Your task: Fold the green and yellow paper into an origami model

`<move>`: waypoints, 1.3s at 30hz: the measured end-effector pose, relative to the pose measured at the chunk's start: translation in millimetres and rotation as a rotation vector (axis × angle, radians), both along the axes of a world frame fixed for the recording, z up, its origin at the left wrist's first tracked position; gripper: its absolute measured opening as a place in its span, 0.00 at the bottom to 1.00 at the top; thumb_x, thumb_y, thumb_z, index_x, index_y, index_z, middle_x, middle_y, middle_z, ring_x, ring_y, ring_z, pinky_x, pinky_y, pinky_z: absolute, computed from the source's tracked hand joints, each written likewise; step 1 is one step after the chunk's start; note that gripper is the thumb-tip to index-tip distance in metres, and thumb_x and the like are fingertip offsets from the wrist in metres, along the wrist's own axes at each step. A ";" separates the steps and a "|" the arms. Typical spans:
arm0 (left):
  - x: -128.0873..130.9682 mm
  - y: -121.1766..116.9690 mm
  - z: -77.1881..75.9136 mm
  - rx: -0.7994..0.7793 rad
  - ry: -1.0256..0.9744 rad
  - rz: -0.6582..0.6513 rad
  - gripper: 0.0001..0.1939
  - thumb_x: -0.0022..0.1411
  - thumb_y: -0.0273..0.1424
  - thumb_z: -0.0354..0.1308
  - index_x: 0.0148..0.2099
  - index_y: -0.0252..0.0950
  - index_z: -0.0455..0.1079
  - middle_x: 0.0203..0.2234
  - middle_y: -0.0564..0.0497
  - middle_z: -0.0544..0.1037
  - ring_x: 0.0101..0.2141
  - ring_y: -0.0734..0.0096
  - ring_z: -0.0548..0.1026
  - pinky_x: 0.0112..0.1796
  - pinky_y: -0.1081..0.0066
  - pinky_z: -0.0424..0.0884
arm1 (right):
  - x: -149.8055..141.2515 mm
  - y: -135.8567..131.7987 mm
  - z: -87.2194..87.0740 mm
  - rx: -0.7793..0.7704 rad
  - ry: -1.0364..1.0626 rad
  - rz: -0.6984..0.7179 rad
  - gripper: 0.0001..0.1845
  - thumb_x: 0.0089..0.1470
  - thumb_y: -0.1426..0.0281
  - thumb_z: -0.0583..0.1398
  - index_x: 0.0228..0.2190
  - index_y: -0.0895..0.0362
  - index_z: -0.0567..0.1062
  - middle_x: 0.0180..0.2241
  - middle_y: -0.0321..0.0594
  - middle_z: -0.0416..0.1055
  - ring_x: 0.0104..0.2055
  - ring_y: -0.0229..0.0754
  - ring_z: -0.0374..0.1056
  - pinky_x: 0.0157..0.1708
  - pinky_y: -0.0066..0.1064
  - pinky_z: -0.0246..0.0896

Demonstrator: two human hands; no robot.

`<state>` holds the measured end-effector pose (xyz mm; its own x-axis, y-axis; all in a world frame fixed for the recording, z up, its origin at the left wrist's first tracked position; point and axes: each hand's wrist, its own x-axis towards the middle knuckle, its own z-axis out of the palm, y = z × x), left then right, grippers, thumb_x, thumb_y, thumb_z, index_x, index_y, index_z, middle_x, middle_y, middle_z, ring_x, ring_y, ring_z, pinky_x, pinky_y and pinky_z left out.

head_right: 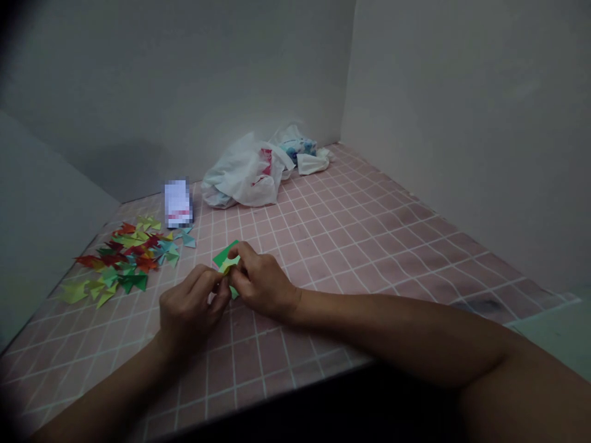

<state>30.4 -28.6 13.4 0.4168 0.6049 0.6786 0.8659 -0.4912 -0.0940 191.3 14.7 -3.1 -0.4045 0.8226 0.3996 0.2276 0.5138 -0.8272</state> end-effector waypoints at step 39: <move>-6.5 0.9 3.7 -0.929 -1.166 -0.095 0.15 0.68 0.42 0.56 0.40 0.36 0.74 0.22 0.54 0.75 0.24 0.71 0.75 0.30 0.71 0.72 | 8.4 11.5 -1.3 0.474 -0.078 -0.033 0.07 0.62 0.76 0.54 0.34 0.57 0.71 0.30 0.40 0.72 0.33 0.39 0.68 0.34 0.30 0.61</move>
